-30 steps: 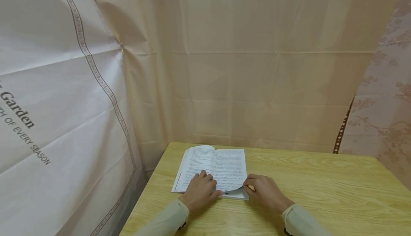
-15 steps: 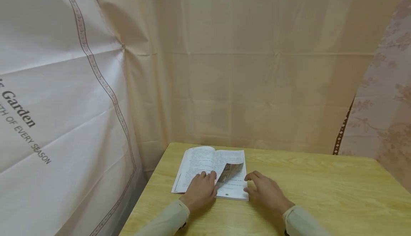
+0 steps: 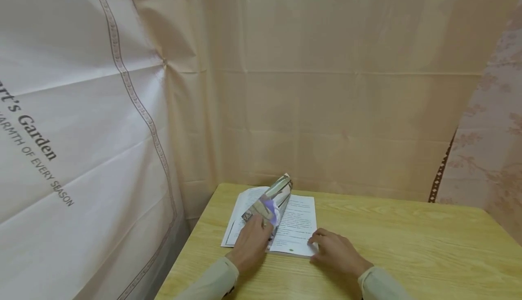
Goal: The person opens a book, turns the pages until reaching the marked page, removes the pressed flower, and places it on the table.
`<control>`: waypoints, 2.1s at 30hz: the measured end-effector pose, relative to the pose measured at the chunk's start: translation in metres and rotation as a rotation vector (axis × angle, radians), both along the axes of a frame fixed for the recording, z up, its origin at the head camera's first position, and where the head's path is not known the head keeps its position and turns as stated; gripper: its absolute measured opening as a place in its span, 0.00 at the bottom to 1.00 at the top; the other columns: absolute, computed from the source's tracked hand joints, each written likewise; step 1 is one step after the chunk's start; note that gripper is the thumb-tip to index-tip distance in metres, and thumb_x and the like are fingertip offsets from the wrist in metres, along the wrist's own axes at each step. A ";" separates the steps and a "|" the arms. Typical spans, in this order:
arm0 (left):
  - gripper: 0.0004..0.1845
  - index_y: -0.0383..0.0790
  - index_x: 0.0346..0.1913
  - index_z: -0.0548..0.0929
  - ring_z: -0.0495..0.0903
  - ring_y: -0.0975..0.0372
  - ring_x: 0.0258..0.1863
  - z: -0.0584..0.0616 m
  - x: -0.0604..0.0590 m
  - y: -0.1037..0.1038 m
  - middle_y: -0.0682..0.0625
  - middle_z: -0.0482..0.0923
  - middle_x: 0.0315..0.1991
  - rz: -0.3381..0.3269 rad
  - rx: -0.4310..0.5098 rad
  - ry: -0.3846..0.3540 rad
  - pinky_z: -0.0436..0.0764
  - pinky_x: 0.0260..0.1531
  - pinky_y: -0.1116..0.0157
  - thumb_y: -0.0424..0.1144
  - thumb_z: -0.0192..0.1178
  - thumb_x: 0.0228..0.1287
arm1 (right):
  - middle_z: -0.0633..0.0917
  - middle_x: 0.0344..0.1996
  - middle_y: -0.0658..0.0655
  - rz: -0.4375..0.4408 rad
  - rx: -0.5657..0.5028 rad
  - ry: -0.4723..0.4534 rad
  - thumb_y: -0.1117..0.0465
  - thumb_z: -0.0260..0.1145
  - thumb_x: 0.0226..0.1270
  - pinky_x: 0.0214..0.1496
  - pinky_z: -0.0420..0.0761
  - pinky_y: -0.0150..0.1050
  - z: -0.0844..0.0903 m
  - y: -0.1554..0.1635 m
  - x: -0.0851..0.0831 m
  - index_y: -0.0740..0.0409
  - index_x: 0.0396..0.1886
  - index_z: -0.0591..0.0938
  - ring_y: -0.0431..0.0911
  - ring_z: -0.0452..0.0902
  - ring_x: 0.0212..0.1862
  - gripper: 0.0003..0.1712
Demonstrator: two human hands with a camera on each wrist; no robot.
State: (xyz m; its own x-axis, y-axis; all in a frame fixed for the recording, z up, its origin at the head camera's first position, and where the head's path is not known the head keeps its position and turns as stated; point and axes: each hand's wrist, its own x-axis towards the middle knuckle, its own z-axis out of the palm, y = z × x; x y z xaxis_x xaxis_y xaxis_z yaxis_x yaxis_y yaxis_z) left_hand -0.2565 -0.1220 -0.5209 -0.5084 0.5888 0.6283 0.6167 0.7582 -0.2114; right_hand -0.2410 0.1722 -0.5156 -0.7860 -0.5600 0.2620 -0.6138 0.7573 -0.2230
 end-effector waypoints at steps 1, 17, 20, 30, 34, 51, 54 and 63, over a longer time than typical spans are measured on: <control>0.06 0.41 0.39 0.83 0.67 0.59 0.34 0.000 0.000 0.000 0.49 0.68 0.34 -0.007 -0.018 -0.002 0.70 0.34 0.62 0.29 0.61 0.60 | 0.84 0.49 0.50 0.000 0.005 -0.005 0.48 0.80 0.57 0.42 0.84 0.46 0.000 0.000 0.000 0.50 0.44 0.89 0.43 0.81 0.41 0.19; 0.05 0.50 0.35 0.87 0.76 0.59 0.46 -0.001 0.006 0.002 0.55 0.81 0.42 0.046 -0.157 -0.164 0.78 0.50 0.60 0.42 0.63 0.69 | 0.87 0.40 0.43 0.053 -0.014 0.044 0.62 0.74 0.65 0.39 0.84 0.41 0.001 0.004 -0.003 0.48 0.37 0.92 0.40 0.84 0.40 0.04; 0.06 0.49 0.36 0.88 0.77 0.59 0.45 0.000 0.006 0.003 0.54 0.81 0.41 0.054 -0.156 -0.173 0.79 0.50 0.60 0.42 0.62 0.70 | 0.87 0.37 0.43 0.060 -0.021 0.089 0.65 0.74 0.63 0.38 0.84 0.40 0.001 0.003 -0.003 0.50 0.36 0.91 0.39 0.84 0.39 0.05; 0.15 0.48 0.36 0.84 0.76 0.60 0.44 0.003 0.007 0.004 0.54 0.80 0.41 0.060 -0.161 -0.261 0.76 0.53 0.60 0.55 0.59 0.74 | 0.85 0.36 0.44 0.095 0.013 0.128 0.65 0.74 0.63 0.37 0.82 0.37 0.002 0.001 -0.004 0.52 0.36 0.90 0.36 0.81 0.37 0.04; 0.21 0.51 0.32 0.80 0.74 0.61 0.41 0.004 0.008 0.004 0.55 0.77 0.39 0.075 -0.188 -0.271 0.75 0.49 0.62 0.64 0.60 0.70 | 0.85 0.36 0.44 0.097 0.018 0.119 0.66 0.74 0.63 0.34 0.81 0.36 0.005 0.000 -0.003 0.52 0.35 0.91 0.34 0.79 0.35 0.05; 0.25 0.50 0.41 0.85 0.71 0.61 0.37 0.003 0.003 0.008 0.54 0.79 0.38 0.061 -0.253 -0.226 0.73 0.42 0.63 0.69 0.60 0.64 | 0.83 0.33 0.40 0.061 -0.035 0.076 0.64 0.77 0.61 0.31 0.77 0.33 0.008 0.000 -0.003 0.48 0.32 0.90 0.29 0.72 0.30 0.05; 0.25 0.51 0.40 0.85 0.71 0.61 0.37 0.004 0.003 0.008 0.54 0.78 0.38 0.056 -0.246 -0.229 0.73 0.42 0.63 0.69 0.59 0.64 | 0.83 0.32 0.38 0.046 -0.059 0.060 0.63 0.78 0.60 0.32 0.77 0.33 0.008 0.001 -0.002 0.46 0.30 0.89 0.29 0.71 0.30 0.06; 0.22 0.54 0.32 0.84 0.67 0.62 0.33 0.006 0.005 0.008 0.55 0.78 0.36 0.040 -0.227 -0.241 0.71 0.37 0.65 0.67 0.58 0.64 | 0.83 0.36 0.40 0.042 -0.109 0.055 0.59 0.79 0.61 0.29 0.74 0.30 0.006 0.004 0.000 0.45 0.35 0.88 0.29 0.67 0.27 0.06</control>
